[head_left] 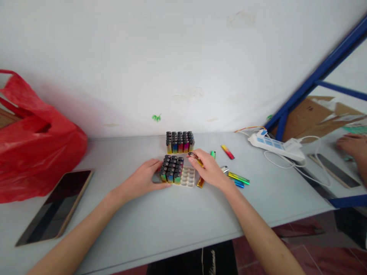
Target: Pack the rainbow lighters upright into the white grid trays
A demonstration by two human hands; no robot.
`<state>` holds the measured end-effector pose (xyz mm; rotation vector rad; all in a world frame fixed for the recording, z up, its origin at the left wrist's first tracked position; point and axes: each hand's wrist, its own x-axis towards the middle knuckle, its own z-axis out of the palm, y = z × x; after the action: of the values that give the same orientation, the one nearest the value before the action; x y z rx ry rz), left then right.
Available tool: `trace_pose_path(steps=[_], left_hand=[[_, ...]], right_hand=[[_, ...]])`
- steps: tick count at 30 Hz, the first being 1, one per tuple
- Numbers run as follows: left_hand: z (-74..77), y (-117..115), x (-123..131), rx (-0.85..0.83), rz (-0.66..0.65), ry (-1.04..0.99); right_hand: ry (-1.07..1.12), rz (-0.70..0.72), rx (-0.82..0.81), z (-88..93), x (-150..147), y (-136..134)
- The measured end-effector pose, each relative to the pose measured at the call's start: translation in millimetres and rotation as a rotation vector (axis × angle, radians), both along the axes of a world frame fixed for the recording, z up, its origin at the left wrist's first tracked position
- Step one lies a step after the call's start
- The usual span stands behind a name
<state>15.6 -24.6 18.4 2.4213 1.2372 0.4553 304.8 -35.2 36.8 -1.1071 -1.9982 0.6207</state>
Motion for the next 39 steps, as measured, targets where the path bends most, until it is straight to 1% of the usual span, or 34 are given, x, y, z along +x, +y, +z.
trace_pose_path(steps=[2,4,6,8,10,16,19,22,23,25,28,30,32,34,36,39], left_hand=[[0.2,-0.6,-0.1,0.001,-0.002,0.012],[1.0,-1.4,0.1,0.003,-0.006,0.014],[1.6,-1.9,0.4,0.004,-0.012,0.018],[1.4,-1.9,0.6,0.014,-0.013,0.022],[0.7,-1.5,0.6,0.031,-0.011,0.022],[0.6,-2.1,0.3,0.045,-0.020,0.020],[1.2,-2.4,0.2,0.047,-0.019,0.026],[0.2,-1.0,-0.4,0.037,-0.022,0.025],[-0.7,-0.2,-0.7,0.036,-0.022,0.024],[-2.7,1.6,-1.2,0.033,-0.018,0.021],[-4.2,3.2,-0.9,0.031,-0.007,0.010],[-2.9,3.0,0.2,0.027,-0.005,0.001],[-0.7,2.2,1.4,0.027,-0.002,-0.008],[0.8,1.4,2.3,0.024,0.007,-0.018],[0.4,1.2,2.5,0.020,0.018,-0.028],[-2.6,1.8,1.7,0.023,0.019,-0.027]], right_hand=[[-0.032,0.002,0.048,0.3,1.0,-0.5],[-0.071,-0.036,0.049,-0.6,0.9,-0.8],[-0.096,-0.058,-0.006,-2.1,0.4,-0.5],[-0.088,-0.045,-0.072,-3.6,0.7,0.5],[-0.082,-0.021,-0.094,-4.9,2.0,2.1],[-0.228,0.082,0.012,-10.6,4.3,7.0],[-0.301,0.080,0.045,-10.5,3.0,7.1],[-0.235,0.042,0.014,-4.0,11.1,5.1],[-0.184,0.009,0.000,-0.7,18.2,3.8],[-0.098,-0.109,-0.007,6.5,39.9,-0.6],[-0.085,-0.325,0.008,15.8,86.2,-14.3],[-0.125,-0.402,-0.003,18.9,118.9,-28.4],[-0.182,-0.443,-0.015,18.2,146.9,-44.4],[-0.220,-0.460,-0.041,12.7,167.4,-59.5],[-0.252,-0.452,-0.095,3.3,180.0,-71.3],[-0.286,-0.401,-0.169,-14.0,187.3,-81.3]])
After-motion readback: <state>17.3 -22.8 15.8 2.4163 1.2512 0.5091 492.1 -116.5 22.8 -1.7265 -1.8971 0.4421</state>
